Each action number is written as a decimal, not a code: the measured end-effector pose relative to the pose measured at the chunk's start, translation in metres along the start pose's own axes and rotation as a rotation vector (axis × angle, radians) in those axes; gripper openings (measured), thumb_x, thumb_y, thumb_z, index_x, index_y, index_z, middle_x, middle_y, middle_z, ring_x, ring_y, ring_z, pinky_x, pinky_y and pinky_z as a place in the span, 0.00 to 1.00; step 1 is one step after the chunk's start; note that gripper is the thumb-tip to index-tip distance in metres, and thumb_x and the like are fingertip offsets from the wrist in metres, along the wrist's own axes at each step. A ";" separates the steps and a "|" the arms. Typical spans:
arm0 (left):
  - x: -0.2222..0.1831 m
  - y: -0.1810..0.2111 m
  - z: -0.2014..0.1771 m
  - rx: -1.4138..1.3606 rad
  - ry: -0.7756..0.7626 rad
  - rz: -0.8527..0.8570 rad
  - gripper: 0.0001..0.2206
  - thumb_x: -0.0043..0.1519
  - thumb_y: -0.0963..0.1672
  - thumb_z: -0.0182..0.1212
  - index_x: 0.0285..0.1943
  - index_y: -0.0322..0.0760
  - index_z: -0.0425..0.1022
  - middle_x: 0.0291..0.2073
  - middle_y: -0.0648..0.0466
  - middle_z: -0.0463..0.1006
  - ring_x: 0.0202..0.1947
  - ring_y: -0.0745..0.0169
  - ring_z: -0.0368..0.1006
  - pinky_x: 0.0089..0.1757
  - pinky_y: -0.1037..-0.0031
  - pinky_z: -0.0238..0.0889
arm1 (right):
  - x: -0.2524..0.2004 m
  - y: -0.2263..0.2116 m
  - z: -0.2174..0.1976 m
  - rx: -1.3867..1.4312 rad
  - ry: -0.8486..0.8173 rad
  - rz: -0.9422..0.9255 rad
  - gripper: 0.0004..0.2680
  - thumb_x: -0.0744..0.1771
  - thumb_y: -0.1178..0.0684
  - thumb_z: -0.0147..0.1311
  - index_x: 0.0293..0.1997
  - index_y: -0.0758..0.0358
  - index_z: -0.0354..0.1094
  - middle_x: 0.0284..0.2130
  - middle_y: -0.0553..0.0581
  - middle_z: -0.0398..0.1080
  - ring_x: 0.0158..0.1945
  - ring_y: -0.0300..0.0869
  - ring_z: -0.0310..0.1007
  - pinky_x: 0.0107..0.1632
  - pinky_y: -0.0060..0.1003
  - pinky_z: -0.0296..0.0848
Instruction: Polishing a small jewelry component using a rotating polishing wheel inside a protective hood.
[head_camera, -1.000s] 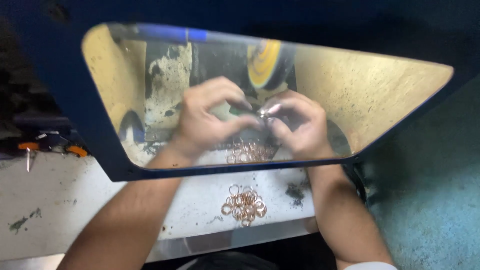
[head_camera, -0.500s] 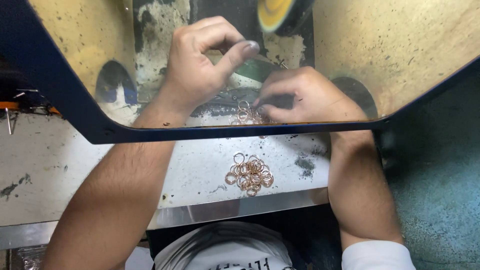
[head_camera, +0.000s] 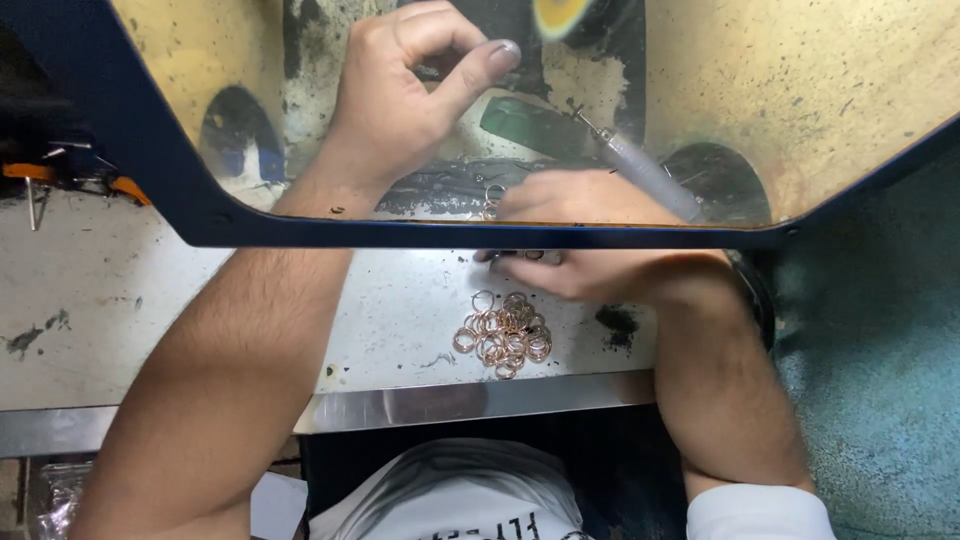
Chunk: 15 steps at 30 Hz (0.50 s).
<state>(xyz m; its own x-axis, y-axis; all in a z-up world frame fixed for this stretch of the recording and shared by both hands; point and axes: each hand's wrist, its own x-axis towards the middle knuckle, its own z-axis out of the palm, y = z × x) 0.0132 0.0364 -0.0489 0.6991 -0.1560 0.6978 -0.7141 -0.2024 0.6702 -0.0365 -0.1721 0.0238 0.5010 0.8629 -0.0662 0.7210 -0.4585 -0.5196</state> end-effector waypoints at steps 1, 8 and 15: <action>0.000 0.000 0.000 -0.001 0.002 -0.003 0.13 0.73 0.42 0.65 0.33 0.30 0.79 0.28 0.53 0.77 0.30 0.63 0.71 0.35 0.72 0.63 | -0.001 0.001 0.005 0.001 -0.004 0.001 0.06 0.67 0.50 0.57 0.37 0.61 0.73 0.30 0.54 0.75 0.35 0.48 0.74 0.37 0.43 0.72; -0.004 -0.002 0.001 -0.045 -0.025 -0.029 0.12 0.72 0.42 0.65 0.35 0.30 0.81 0.28 0.53 0.80 0.29 0.67 0.73 0.32 0.76 0.64 | 0.007 -0.006 0.023 -0.134 -0.180 0.082 0.01 0.64 0.48 0.62 0.36 0.43 0.76 0.31 0.48 0.71 0.35 0.45 0.72 0.32 0.43 0.70; 0.003 0.006 -0.001 -0.048 -0.063 -0.043 0.09 0.70 0.41 0.67 0.35 0.31 0.81 0.28 0.53 0.78 0.29 0.66 0.70 0.33 0.75 0.65 | 0.024 -0.020 0.026 -0.156 -0.255 0.173 0.05 0.63 0.48 0.55 0.32 0.54 0.67 0.29 0.51 0.73 0.30 0.49 0.72 0.29 0.47 0.69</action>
<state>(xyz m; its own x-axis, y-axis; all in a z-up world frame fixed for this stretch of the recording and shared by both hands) 0.0112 0.0354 -0.0431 0.7292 -0.2085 0.6518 -0.6830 -0.1635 0.7118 -0.0512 -0.1370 0.0103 0.5008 0.7857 -0.3631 0.7101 -0.6128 -0.3466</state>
